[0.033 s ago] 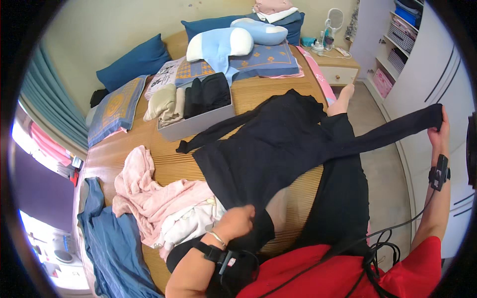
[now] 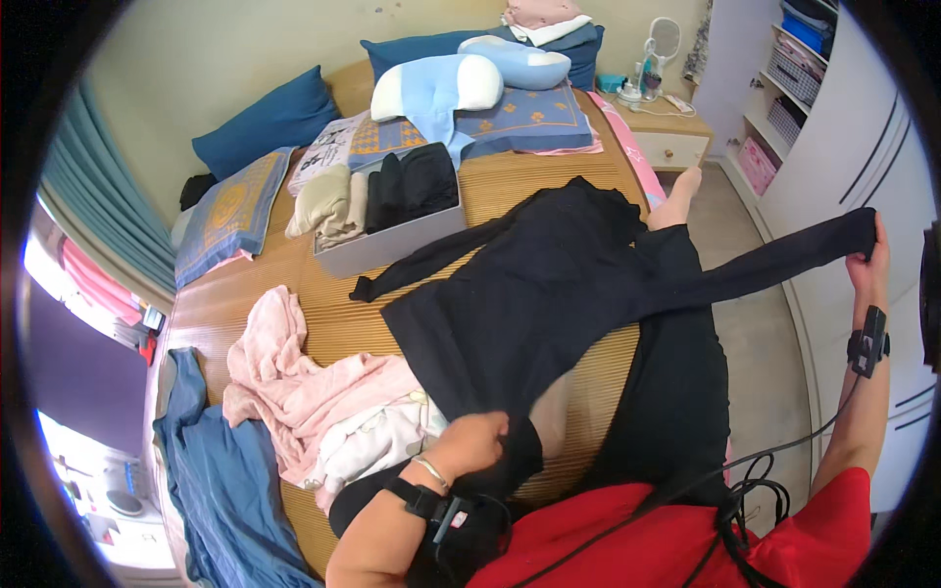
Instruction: Fold various items of black clothing and place them into a storage box on a bed.
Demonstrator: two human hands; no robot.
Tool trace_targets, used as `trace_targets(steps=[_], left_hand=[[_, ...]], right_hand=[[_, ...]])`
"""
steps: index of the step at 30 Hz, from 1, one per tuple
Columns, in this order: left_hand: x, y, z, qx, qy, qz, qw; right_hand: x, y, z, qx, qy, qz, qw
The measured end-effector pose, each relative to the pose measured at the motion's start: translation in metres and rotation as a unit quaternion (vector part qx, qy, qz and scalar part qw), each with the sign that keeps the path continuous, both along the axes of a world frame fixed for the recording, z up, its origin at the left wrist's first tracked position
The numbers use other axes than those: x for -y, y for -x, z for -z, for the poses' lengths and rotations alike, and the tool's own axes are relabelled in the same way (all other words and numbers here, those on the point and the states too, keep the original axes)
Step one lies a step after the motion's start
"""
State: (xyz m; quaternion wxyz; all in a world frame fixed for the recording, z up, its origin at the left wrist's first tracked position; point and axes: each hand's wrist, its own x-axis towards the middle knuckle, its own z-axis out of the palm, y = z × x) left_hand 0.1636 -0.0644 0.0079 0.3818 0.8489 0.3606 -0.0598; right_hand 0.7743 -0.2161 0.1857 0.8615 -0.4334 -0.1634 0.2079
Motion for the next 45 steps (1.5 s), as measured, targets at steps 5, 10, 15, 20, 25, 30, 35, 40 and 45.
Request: trace_targets(steps=[5, 10, 15, 20, 25, 30, 35, 40, 45], left_hand=[[0.004, 0.001, 0.017, 0.001, -0.008, 0.010, 1.000], [-0.001, 0.002, 0.007, -0.030, 0.070, 0.005, 0.997], [-0.010, 0.012, 0.005, -0.061, 0.054, 0.033, 0.996], [-0.036, 0.028, -0.003, 0.040, 0.095, -0.095, 0.990], [-0.063, 0.049, 0.027, 0.189, 0.159, -0.391, 0.887], [-0.079, 0.070, 0.061, 0.162, 0.101, -0.461, 0.867], [-0.085, 0.070, 0.072, 0.110, -0.032, -0.405, 0.907], [-0.090, 0.066, 0.047, 0.214, -0.133, -0.448, 0.858], [-0.073, 0.049, 0.047, 0.530, 0.491, -0.412, 0.555]], right_hand=[[-0.013, 0.011, -0.005, -0.012, 0.020, 0.018, 1.000], [-0.043, 0.026, -0.027, 0.051, 0.006, 0.025, 0.998], [-0.121, 0.059, -0.072, 0.063, 0.006, -0.057, 0.996], [-0.213, 0.122, -0.111, 0.117, -0.030, -0.106, 0.987], [-0.297, 0.132, -0.127, 0.233, -0.043, -0.093, 0.967], [-0.364, 0.172, -0.112, 0.192, 0.009, -0.066, 0.979], [-0.394, 0.189, -0.093, 0.221, 0.022, -0.115, 0.968], [-0.367, 0.271, -0.042, 0.126, -0.043, -0.216, 0.967], [-0.246, 0.375, 0.069, -0.189, -0.017, -0.506, 0.842]])
